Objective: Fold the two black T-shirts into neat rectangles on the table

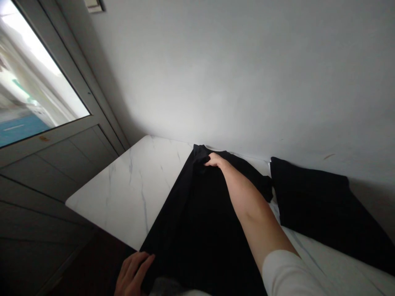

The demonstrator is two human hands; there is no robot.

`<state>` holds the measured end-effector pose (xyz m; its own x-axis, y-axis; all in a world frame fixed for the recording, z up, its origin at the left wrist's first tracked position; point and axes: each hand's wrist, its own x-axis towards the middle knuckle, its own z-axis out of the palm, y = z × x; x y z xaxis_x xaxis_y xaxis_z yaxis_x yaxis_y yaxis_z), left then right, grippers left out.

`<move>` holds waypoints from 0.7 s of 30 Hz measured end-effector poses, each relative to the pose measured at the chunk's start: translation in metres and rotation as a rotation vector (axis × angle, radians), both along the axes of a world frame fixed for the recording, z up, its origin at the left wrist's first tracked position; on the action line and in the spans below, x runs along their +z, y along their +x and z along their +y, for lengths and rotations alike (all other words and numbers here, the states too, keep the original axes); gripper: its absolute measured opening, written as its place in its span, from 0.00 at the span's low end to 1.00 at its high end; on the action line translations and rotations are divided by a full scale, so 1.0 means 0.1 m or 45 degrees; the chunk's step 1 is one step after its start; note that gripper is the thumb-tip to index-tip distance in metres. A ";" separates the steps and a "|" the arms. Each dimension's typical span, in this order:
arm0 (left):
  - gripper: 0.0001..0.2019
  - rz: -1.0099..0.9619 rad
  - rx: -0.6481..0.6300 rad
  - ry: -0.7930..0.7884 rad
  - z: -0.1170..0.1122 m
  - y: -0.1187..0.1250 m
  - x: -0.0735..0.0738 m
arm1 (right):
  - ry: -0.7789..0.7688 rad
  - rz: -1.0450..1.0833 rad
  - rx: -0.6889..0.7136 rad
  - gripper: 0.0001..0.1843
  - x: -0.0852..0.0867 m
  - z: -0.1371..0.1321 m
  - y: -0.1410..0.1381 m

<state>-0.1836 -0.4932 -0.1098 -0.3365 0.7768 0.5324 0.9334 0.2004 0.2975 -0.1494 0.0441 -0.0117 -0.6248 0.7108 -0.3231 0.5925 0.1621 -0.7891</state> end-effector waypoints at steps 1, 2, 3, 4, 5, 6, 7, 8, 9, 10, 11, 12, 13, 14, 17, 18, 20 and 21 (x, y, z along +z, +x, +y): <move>0.26 -0.001 -0.007 -0.020 0.01 0.01 0.04 | -0.007 0.043 -0.011 0.15 -0.02 -0.03 -0.02; 0.29 0.004 -0.014 -0.045 0.01 0.03 0.09 | -0.018 0.090 -0.032 0.12 -0.04 -0.05 -0.04; 0.32 0.013 -0.023 -0.068 0.02 0.04 0.13 | -0.033 0.140 -0.059 0.12 -0.06 -0.06 -0.06; 0.35 0.027 -0.027 -0.089 0.02 0.06 0.16 | -0.051 0.187 -0.089 0.12 -0.07 -0.07 -0.08; 0.37 0.041 -0.027 -0.108 0.03 0.07 0.19 | -0.067 0.225 -0.121 0.14 -0.08 -0.08 -0.10; 0.38 0.059 -0.017 -0.117 0.03 0.08 0.22 | -0.083 0.252 -0.153 0.15 -0.08 -0.07 -0.11; 0.38 0.082 -0.006 -0.123 0.04 0.10 0.23 | -0.097 0.266 -0.183 0.16 -0.08 -0.07 -0.12; 0.38 0.107 0.001 -0.131 0.04 0.11 0.25 | -0.107 0.271 -0.213 0.16 -0.08 -0.06 -0.11; 0.38 0.131 0.004 -0.146 0.05 0.13 0.26 | -0.111 0.272 -0.239 0.17 -0.08 -0.05 -0.11; 0.38 0.152 0.009 -0.164 0.05 0.14 0.26 | -0.111 0.275 -0.261 0.16 -0.07 -0.04 -0.09; 0.39 0.172 0.012 -0.178 0.05 0.16 0.27 | -0.106 0.284 -0.273 0.16 -0.07 -0.03 -0.08; 0.41 0.186 0.017 -0.193 0.05 0.17 0.28 | -0.098 0.294 -0.278 0.16 -0.06 -0.01 -0.06; 0.42 0.196 0.023 -0.203 0.05 0.18 0.28 | -0.086 0.302 -0.280 0.15 -0.06 0.00 -0.04; 0.43 0.204 0.026 -0.203 0.04 0.19 0.29 | -0.071 0.301 -0.281 0.13 -0.06 0.00 -0.02; 0.45 0.231 -0.007 -0.181 0.01 0.19 0.32 | -0.001 0.235 -0.305 0.11 -0.11 0.02 0.06; 0.45 0.238 -0.011 -0.177 0.00 0.19 0.33 | 0.033 0.196 -0.316 0.11 -0.14 0.02 0.09; 0.44 0.256 -0.027 -0.173 -0.03 0.19 0.34 | 0.111 0.114 -0.324 0.14 -0.19 0.02 0.15; 0.42 0.268 -0.045 -0.172 -0.04 0.19 0.33 | 0.153 0.076 -0.320 0.16 -0.20 0.02 0.17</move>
<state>-0.1648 -0.4976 -0.0765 -0.2009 0.8550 0.4781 0.9791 0.1916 0.0688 -0.1320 0.0462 -0.0321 -0.4392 0.8769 -0.1954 0.5793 0.1102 -0.8076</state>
